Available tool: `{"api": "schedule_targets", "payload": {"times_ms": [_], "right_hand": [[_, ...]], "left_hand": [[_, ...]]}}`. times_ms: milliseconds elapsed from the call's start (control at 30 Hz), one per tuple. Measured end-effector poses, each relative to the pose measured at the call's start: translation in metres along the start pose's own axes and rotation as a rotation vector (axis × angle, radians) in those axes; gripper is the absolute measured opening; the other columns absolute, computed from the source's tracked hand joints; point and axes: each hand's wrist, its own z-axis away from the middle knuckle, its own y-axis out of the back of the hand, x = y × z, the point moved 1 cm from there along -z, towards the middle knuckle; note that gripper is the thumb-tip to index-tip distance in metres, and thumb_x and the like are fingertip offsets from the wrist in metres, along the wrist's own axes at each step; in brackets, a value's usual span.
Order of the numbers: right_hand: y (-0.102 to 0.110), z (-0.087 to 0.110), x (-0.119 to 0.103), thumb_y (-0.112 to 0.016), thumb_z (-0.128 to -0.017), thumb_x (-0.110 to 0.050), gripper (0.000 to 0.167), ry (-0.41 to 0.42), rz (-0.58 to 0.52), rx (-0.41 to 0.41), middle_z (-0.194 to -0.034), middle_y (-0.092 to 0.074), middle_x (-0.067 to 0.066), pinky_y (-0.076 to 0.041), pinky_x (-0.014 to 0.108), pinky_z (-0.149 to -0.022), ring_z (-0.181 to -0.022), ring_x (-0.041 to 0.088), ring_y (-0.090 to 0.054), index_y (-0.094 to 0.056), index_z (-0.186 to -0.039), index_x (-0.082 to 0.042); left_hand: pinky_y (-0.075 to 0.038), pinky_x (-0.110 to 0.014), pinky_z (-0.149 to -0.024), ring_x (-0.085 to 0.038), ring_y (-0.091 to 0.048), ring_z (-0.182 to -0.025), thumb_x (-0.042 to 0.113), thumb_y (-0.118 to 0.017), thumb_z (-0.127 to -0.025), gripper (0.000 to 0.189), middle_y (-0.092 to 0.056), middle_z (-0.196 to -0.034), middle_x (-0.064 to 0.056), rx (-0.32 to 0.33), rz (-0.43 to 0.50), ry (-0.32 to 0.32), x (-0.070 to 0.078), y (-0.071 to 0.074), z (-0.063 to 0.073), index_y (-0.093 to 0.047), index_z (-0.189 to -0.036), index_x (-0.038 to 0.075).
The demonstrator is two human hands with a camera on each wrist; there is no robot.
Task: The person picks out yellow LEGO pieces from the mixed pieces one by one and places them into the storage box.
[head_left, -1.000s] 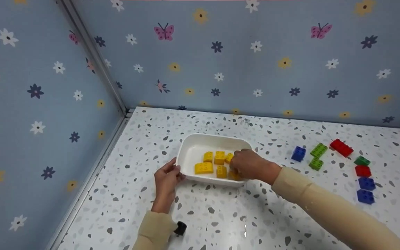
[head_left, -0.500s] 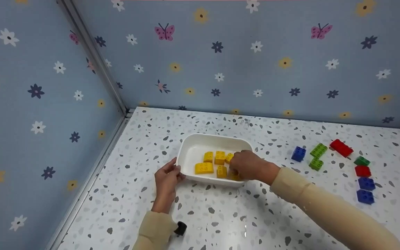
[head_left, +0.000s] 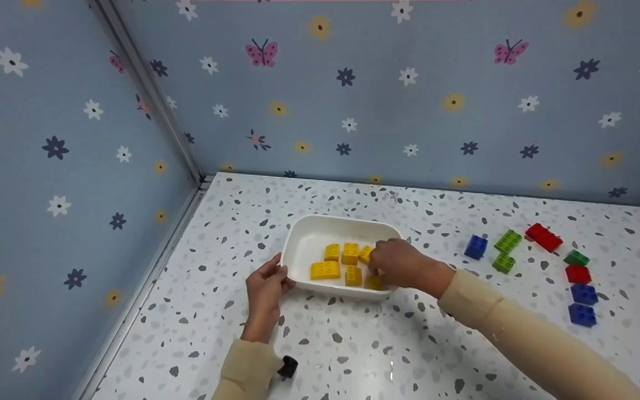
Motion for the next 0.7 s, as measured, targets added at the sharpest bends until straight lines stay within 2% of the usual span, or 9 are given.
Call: {"api": "schedule_targets", "payload": {"times_ms": [133,267,533,700], "right_hand": [[0.001,0.005,0.002,-0.086,-0.089,-0.010,0.018,0.011,-0.050,0.084,-0.105,-0.079,0.003,-0.055,0.045,-0.092,-0.097,0.024,-0.065,-0.084,-0.107,-0.010],[0.001,0.009,0.004,-0.088,-0.088,-0.011,0.019,0.018,-0.078,0.161,-0.103,-0.079,0.003,-0.056,0.044,-0.090,-0.095,0.024,-0.065,-0.084,-0.107,-0.009],[0.008,0.022,0.007,-0.088,-0.087,-0.010,0.017,0.018,-0.100,0.304,-0.102,-0.080,0.005,-0.058,0.047,-0.085,-0.092,0.025,-0.064,-0.084,-0.103,-0.007],[0.010,0.032,0.012,-0.089,-0.085,-0.006,0.017,0.025,-0.106,0.401,-0.102,-0.079,0.006,-0.059,0.046,-0.083,-0.093,0.026,-0.067,-0.084,-0.101,-0.007]], "left_hand": [[-0.060,-0.021,-0.072,-0.018,-0.060,-0.083,-0.002,-0.061,-0.104,0.041,-0.058,-0.110,-0.013,0.007,-0.017,0.007,0.000,0.000,0.000,-0.063,-0.145,0.001],[-0.060,-0.021,-0.072,-0.017,-0.060,-0.083,-0.001,-0.061,-0.104,0.041,-0.059,-0.111,-0.013,0.006,-0.027,0.007,0.000,0.000,0.000,-0.063,-0.145,0.002],[-0.060,-0.021,-0.070,-0.020,-0.063,-0.083,-0.003,-0.061,-0.103,0.041,-0.056,-0.111,-0.014,-0.003,-0.018,-0.016,-0.001,0.000,0.000,-0.062,-0.144,-0.002],[-0.060,-0.021,-0.071,-0.020,-0.062,-0.083,-0.002,-0.061,-0.104,0.041,-0.056,-0.113,-0.014,0.003,-0.021,-0.008,0.000,0.000,0.000,-0.062,-0.145,-0.001]]}}
